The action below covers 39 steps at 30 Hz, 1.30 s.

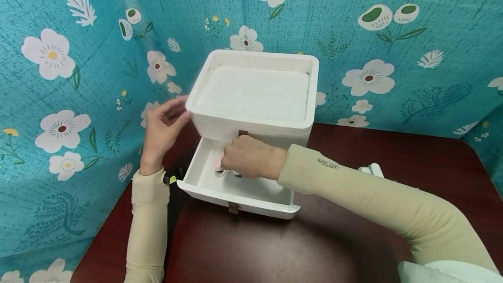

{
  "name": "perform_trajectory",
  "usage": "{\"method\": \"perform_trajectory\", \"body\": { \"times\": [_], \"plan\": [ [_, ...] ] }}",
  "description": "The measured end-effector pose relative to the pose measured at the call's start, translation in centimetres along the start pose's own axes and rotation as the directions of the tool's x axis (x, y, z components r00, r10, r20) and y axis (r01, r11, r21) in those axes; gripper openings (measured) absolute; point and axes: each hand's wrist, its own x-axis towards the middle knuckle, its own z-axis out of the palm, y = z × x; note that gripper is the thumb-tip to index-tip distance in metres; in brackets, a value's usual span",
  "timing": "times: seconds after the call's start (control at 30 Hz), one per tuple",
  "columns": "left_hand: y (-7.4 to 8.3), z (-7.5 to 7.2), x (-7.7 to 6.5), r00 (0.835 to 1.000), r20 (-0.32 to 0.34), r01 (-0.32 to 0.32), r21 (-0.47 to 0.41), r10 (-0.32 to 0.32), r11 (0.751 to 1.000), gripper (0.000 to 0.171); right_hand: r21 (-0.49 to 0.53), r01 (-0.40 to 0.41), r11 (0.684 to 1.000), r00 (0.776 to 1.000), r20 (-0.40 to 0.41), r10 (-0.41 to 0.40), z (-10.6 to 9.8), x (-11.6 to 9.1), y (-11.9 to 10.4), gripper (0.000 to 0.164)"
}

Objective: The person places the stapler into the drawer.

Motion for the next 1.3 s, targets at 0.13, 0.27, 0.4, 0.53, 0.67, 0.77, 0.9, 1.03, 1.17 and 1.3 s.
{"method": "perform_trajectory", "body": {
  "times": [0.13,0.27,0.4,0.53,0.67,0.77,0.9,1.03,1.17,1.3],
  "plan": [
    [0.0,0.0,0.0,1.0,0.0,0.0,0.003,0.0,1.0,0.043,0.009,-0.01,1.0,1.0,0.009,0.01,0.0,0.0,0.0,0.024],
    [-0.1,-0.1,0.0,1.0,-0.002,0.003,0.003,-0.003,1.0,0.044,0.008,-0.013,1.0,1.0,-0.003,0.013,0.0,-0.1,0.0,0.023],
    [0.0,-0.1,0.1,1.0,-0.003,-0.002,0.003,0.002,1.0,0.044,0.021,-0.015,1.0,1.0,-0.021,0.016,0.0,-0.2,0.0,0.022],
    [0.0,0.0,0.2,1.0,0.0,-0.002,0.005,0.002,1.0,0.044,0.081,-0.036,0.996,0.999,0.012,0.035,-0.3,-0.2,0.1,0.022],
    [0.0,0.0,0.2,1.0,0.003,-0.003,0.005,0.003,1.0,0.044,0.116,-0.042,0.992,0.999,0.038,0.038,-1.0,-0.4,0.0,0.024],
    [0.0,-0.1,0.2,1.0,0.005,-0.004,0.004,0.004,1.0,0.044,0.126,-0.039,0.991,0.999,0.028,0.036,-1.7,-0.7,0.0,0.022],
    [-0.1,-0.2,0.2,1.0,0.012,-0.003,0.004,0.003,1.0,0.044,0.155,-0.033,0.987,0.999,-0.006,0.035,-2.8,-1.5,-0.1,0.015],
    [-0.1,-0.4,0.2,1.0,0.027,0.004,0.012,-0.004,1.0,0.045,0.194,-0.038,0.98,0.998,-0.034,0.046,-3.6,-2.7,0.1,0.013],
    [-0.2,-0.6,0.1,0.999,0.041,0.022,0.023,-0.023,1.0,0.044,0.224,-0.073,0.972,0.995,-0.05,0.086,-4.1,-3.9,0.3,0.02],
    [-0.1,-1.0,-0.2,0.996,0.068,0.047,0.023,-0.049,0.999,0.043,0.255,-0.113,0.96,0.989,-0.069,0.134,-4.2,-5.3,0.4,0.026]
  ]
}}
